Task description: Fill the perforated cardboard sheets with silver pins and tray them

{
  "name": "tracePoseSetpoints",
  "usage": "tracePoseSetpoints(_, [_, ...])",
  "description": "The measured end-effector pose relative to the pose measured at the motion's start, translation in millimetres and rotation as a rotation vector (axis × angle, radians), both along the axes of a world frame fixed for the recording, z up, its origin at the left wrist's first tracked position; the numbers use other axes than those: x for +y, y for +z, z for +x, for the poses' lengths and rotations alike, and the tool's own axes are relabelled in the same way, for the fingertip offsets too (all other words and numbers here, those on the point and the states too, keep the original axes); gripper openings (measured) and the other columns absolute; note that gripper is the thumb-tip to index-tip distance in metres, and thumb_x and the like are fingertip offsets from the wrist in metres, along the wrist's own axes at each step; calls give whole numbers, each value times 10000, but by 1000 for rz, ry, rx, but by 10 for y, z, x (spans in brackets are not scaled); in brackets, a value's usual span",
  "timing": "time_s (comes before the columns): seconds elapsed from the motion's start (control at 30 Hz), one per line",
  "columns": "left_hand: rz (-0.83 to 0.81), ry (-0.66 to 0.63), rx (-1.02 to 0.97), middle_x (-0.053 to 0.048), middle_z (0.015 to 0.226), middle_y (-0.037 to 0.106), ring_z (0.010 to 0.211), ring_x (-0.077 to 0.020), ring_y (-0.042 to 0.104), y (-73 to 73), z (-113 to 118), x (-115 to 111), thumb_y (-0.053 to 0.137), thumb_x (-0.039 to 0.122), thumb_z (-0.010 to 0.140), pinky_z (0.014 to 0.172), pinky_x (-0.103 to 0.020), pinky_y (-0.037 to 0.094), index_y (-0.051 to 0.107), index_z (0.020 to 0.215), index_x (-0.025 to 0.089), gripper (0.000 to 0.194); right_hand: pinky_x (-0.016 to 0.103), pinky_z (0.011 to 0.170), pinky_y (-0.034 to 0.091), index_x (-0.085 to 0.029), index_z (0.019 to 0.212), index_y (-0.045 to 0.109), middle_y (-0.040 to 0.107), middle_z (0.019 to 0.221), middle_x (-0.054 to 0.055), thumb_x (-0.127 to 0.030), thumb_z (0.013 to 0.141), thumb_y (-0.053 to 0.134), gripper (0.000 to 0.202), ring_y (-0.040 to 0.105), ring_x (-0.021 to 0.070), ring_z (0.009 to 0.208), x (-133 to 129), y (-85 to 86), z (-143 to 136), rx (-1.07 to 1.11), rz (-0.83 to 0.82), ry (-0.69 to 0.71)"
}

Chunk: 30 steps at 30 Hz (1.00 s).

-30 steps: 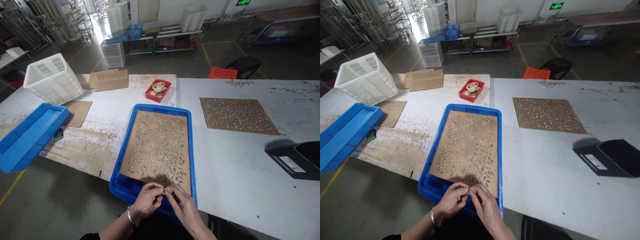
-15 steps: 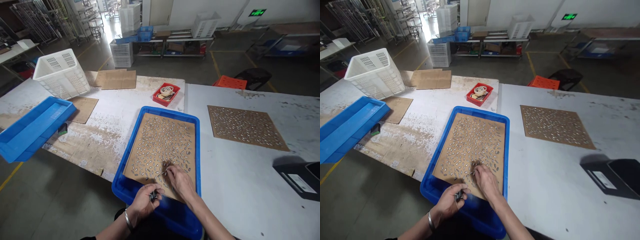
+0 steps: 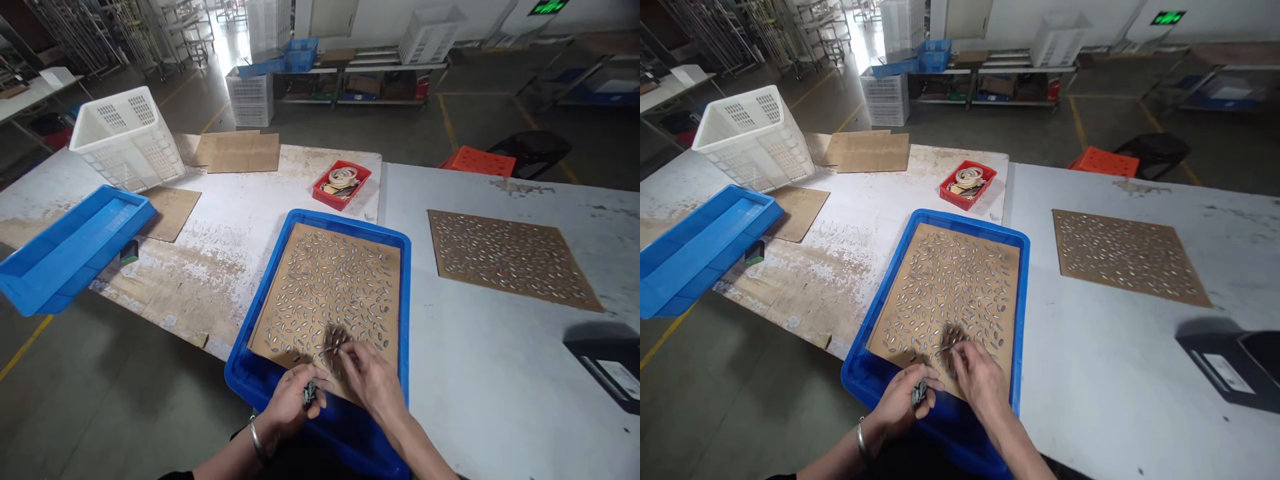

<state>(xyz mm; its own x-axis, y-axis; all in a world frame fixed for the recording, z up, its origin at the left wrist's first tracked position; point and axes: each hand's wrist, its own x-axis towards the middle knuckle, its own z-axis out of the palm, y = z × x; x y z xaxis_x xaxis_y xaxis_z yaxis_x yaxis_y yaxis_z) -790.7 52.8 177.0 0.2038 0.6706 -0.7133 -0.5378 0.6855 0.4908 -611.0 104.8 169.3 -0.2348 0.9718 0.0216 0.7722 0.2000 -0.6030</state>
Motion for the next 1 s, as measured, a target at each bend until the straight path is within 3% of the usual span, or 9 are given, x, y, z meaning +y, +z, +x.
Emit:
tracePoseSetpoints(0.17, [100,-202,31,17,559,568,442,-104,492,34,135,-71,572,836,787,406,-207,250,649,1059,120,769,358,897,568,-262,1226,658,704,1137,69,-253,1036,480,261,678,214,1027,-502,277,-78,109,73,274])
tracePoseSetpoints(0.3, [113,-322,127,27,606,586,454,-122,518,100,171,-100,442,918,773,419,-212,303,560,1265,143,926,400,825,575,-262,1065,693,712,996,57,-230,1029,461,236,692,229,903,-626,286,-87,54,92,263])
tracePoseSetpoints(0.4, [64,-358,132,22,672,609,465,-112,523,136,165,-101,429,911,787,435,-214,326,569,1213,174,863,379,781,571,-249,938,658,690,922,45,-224,1020,457,218,686,219,852,-613,293,-74,91,-2,271])
tracePoseSetpoints(0.57, [68,-302,46,32,493,521,401,-92,424,85,131,-111,454,874,804,420,-222,254,540,817,192,687,294,663,535,-241,791,540,622,781,0,-253,1012,502,224,645,169,729,-505,330,-88,178,-153,224])
tracePoseSetpoints(0.77, [205,-278,205,61,560,529,443,-57,405,131,-80,-59,705,704,780,438,-208,249,513,813,198,542,306,661,502,-248,828,572,626,799,6,-299,1050,447,260,622,166,679,-353,290,-111,103,11,258])
tracePoseSetpoints(0.9, [162,-182,39,32,633,589,413,-43,392,129,-138,-28,776,633,748,406,-214,191,510,778,195,514,273,681,511,-252,912,584,638,874,11,-298,1060,446,208,638,152,753,-341,289,-187,197,-22,250])
tracePoseSetpoints(1.0, [62,-80,-96,9,644,614,426,-56,434,55,-124,-35,839,553,714,399,-210,174,548,797,179,481,274,670,511,-248,864,570,630,836,14,-345,1065,433,262,633,158,743,-300,259,-233,241,-97,209])
